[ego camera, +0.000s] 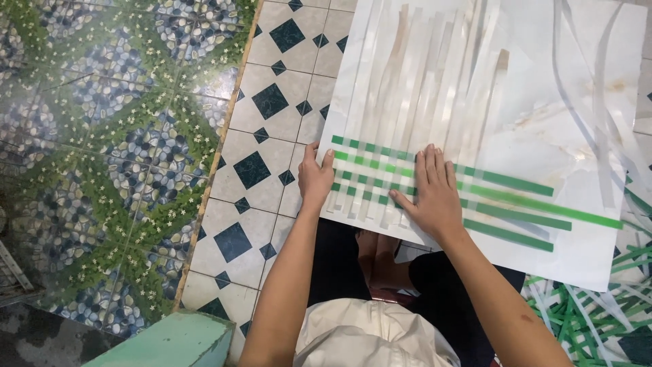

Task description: Manually weaving green plastic strips into a vertical base of white plastic strips to create a patterned mat.

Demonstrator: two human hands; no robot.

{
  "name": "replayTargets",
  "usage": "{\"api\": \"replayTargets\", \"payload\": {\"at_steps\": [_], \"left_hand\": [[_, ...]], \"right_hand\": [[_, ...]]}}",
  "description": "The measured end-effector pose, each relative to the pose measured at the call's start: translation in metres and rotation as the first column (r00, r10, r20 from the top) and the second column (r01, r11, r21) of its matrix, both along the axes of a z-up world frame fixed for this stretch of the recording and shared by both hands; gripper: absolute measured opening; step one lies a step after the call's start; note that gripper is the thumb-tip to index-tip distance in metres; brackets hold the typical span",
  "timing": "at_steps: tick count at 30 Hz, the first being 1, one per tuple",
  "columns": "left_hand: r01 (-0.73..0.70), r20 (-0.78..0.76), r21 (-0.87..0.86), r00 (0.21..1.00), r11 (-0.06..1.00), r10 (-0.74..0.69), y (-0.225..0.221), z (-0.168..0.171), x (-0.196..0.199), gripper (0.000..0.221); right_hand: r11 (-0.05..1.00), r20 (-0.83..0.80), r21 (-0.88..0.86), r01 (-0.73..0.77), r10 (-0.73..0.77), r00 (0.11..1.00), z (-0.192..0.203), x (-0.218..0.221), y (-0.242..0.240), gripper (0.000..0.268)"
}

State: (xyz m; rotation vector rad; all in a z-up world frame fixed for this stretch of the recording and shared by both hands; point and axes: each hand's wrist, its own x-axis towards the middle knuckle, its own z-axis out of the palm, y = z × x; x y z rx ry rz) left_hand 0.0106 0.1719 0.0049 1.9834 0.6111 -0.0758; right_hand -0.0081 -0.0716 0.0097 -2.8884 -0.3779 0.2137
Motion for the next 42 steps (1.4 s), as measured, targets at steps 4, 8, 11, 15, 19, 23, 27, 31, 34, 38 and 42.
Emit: {"api": "replayTargets", "payload": {"at_steps": [4,8,11,15,19,23,27,31,34,38,42], "left_hand": [[0.003,-0.005,0.005,1.0,1.0,-0.003,0.003,0.002,-0.003,0.046],[-0.007,0.07,-0.2,0.997,0.98,0.022,0.012,0.01,-0.008,0.051],[-0.031,0.085,-0.287,0.995,0.957,0.057,0.014,0.011,-0.013,0.066],[-0.054,0.105,-0.263,0.991,0.963,0.084,0.009,0.023,-0.016,0.073],[-0.053,0.107,-0.224,0.991,0.973,0.079,0.012,0.013,-0.015,0.073],[-0.028,0.144,-0.262,0.987,0.965,0.068,0.014,0.009,-0.014,0.075],[0.016,0.163,-0.386,0.985,0.923,0.051,0.02,0.006,-0.017,0.05],[0.131,0.164,-0.485,0.985,0.865,-0.058,0.018,0.021,-0.032,0.048],[0.209,0.158,-0.522,0.976,0.827,-0.147,0.024,0.007,-0.032,0.055],[0.144,0.095,-0.614,0.99,0.776,-0.108,0.04,-0.037,-0.017,0.054],[0.103,0.094,-0.67,0.994,0.735,-0.053,0.04,-0.046,-0.016,0.057]], "right_hand": [[1.0,0.004,-0.005,0.001,-0.001,1.0,-0.001,0.0,0.0,0.102],[1.0,-0.004,0.009,0.004,-0.003,1.0,0.0,0.001,0.0,0.102],[1.0,-0.017,0.013,0.012,-0.012,1.0,0.003,0.0,0.001,0.102],[1.0,-0.013,-0.011,0.004,-0.004,1.0,0.003,0.0,0.002,0.101],[1.0,-0.02,-0.02,0.008,-0.008,1.0,0.007,-0.001,0.003,0.102],[1.0,-0.013,-0.02,0.005,-0.005,1.0,0.004,0.0,0.001,0.102],[1.0,-0.013,-0.013,0.002,-0.002,1.0,0.007,-0.001,0.002,0.104],[1.0,-0.006,0.007,-0.006,0.006,1.0,0.001,-0.002,-0.001,0.103],[1.0,0.007,0.008,-0.013,0.013,1.0,-0.003,-0.001,-0.002,0.103],[1.0,-0.002,-0.01,-0.014,0.014,1.0,-0.002,0.0,0.0,0.103],[1.0,-0.002,-0.015,-0.014,0.014,1.0,0.0,-0.002,0.001,0.101]]}}
